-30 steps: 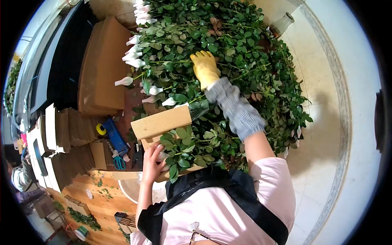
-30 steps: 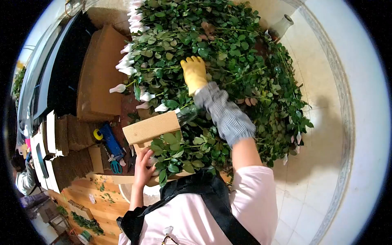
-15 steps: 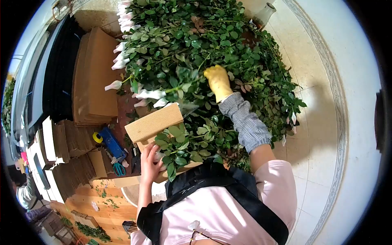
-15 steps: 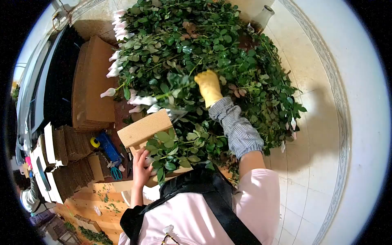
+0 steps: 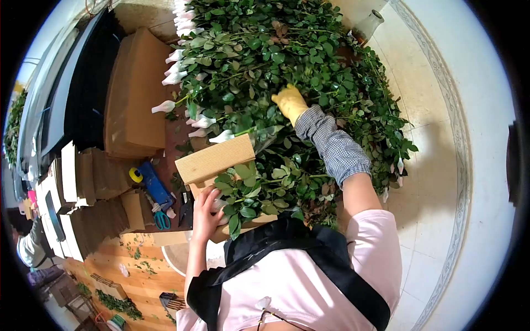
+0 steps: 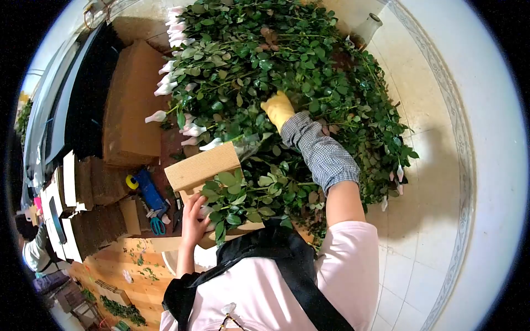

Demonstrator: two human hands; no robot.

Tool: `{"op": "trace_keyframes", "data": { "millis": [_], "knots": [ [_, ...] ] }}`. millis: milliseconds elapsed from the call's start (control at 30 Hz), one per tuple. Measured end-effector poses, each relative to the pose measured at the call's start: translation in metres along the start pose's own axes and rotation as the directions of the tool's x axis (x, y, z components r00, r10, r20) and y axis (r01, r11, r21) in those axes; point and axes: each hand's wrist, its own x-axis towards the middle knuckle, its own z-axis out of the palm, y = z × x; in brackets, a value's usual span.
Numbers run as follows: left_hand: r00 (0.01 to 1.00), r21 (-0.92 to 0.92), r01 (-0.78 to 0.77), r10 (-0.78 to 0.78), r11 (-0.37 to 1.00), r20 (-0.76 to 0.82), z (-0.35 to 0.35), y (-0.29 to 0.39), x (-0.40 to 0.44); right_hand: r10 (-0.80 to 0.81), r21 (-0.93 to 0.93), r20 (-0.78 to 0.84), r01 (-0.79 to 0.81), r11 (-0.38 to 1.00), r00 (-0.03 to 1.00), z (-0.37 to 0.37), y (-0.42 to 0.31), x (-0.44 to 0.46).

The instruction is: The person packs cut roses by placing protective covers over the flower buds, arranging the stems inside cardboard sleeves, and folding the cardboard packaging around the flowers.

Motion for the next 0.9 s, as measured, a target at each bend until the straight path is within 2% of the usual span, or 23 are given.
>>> {"op": "trace_keyframes", "data": {
  "millis": [33, 67, 133, 167, 200, 267, 300, 333, 367, 400, 467, 500, 533, 567, 600, 667, 700, 733, 800, 833, 900],
  "knots": [
    [1.000, 0.025, -0.030, 0.030, 0.999, 0.006, -0.003, 0.001, 0.000, -0.032, -0.067, -0.104, 0.025, 0.997, 0.994, 0.002, -0.009, -0.001],
    [1.000, 0.048, -0.025, 0.024, 0.999, 0.013, -0.002, 0.001, 0.000, -0.032, -0.056, -0.145, 0.024, 0.998, 0.989, 0.003, -0.017, 0.000],
    [1.000, 0.032, -0.012, 0.011, 0.999, 0.009, -0.001, -0.001, -0.001, 0.020, 0.056, -0.288, -0.004, 0.998, 0.957, -0.015, -0.038, -0.030],
    [1.000, 0.005, -0.012, 0.012, 1.000, 0.002, -0.003, 0.004, 0.001, 0.067, 0.059, -0.333, -0.050, 0.997, 0.941, -0.020, -0.044, -0.038],
    [1.000, 0.004, -0.007, 0.007, 1.000, 0.003, -0.004, 0.006, 0.001, 0.142, 0.184, -0.439, -0.066, 0.981, 0.887, -0.006, -0.042, -0.042],
    [1.000, 0.009, -0.010, 0.010, 1.000, 0.006, -0.004, 0.006, 0.001, 0.288, 0.191, -0.523, -0.219, 0.957, 0.802, 0.031, -0.026, -0.046],
    [1.000, 0.006, -0.011, 0.011, 1.000, 0.006, -0.003, 0.006, 0.000, 0.352, 0.265, -0.281, -0.280, 0.922, 0.893, 0.062, -0.015, -0.040],
    [1.000, 0.001, -0.019, 0.019, 1.000, -0.002, -0.003, 0.006, 0.001, 0.343, 0.396, -0.143, -0.264, 0.879, 0.928, 0.104, -0.001, -0.028],
    [1.000, -0.003, -0.029, 0.029, 1.000, -0.011, -0.004, 0.005, 0.002, 0.299, 0.510, -0.056, -0.230, 0.829, 0.953, 0.100, 0.012, -0.030],
    [0.999, -0.004, -0.038, 0.038, 0.999, -0.014, -0.003, 0.004, 0.003, 0.240, 0.616, 0.020, -0.201, 0.762, 0.971, 0.088, 0.025, -0.032],
    [1.000, -0.001, -0.029, 0.029, 1.000, -0.007, -0.002, 0.003, 0.001, 0.005, 0.847, 0.172, -0.151, 0.509, 0.985, 0.048, 0.058, -0.029],
    [0.999, 0.000, -0.033, 0.033, 0.999, -0.014, -0.002, 0.003, 0.002, 0.012, 0.777, 0.247, -0.206, 0.595, 0.969, 0.000, 0.060, -0.034],
    [1.000, -0.006, -0.022, 0.022, 1.000, -0.010, -0.003, 0.004, 0.002, 0.121, 0.687, 0.197, -0.225, 0.691, 0.973, -0.031, 0.052, -0.032],
    [1.000, -0.011, -0.010, 0.010, 1.000, -0.001, -0.003, 0.004, 0.001, 0.180, 0.636, -0.196, -0.014, 0.772, 0.964, -0.025, 0.048, -0.021],
    [1.000, -0.008, -0.010, 0.010, 1.000, -0.003, -0.003, 0.004, 0.001, 0.224, 0.636, -0.319, 0.033, 0.771, 0.921, -0.053, 0.032, -0.016],
    [0.999, 0.003, -0.031, 0.031, 1.000, 0.009, -0.003, 0.001, 0.002, 0.166, 0.712, -0.589, 0.411, 0.569, 0.791, -0.078, 0.006, 0.012],
    [0.999, 0.026, -0.040, 0.040, 0.999, 0.007, -0.002, 0.000, 0.001, 0.093, 0.528, -0.755, 0.517, 0.674, 0.649, -0.082, -0.001, 0.032],
    [0.999, 0.025, -0.036, 0.036, 0.999, 0.008, -0.003, 0.002, 0.001, 0.094, 0.366, -0.797, 0.354, 0.860, 0.596, -0.076, -0.010, 0.055],
    [0.999, -0.011, -0.040, 0.040, 0.999, -0.010, 0.000, -0.002, 0.001, 0.158, 0.363, -0.693, 0.151, 0.919, 0.704, -0.055, -0.019, 0.081],
    [1.000, 0.009, -0.028, 0.028, 1.000, 0.006, -0.001, 0.001, -0.001, 0.244, 0.456, -0.691, 0.149, 0.877, 0.681, -0.058, -0.026, 0.086],
    [0.999, 0.030, -0.044, 0.044, 0.999, -0.005, -0.002, 0.001, 0.002, 0.346, 0.502, -0.794, 0.219, 0.836, 0.500, -0.077, -0.036, 0.090]
  ]
}}
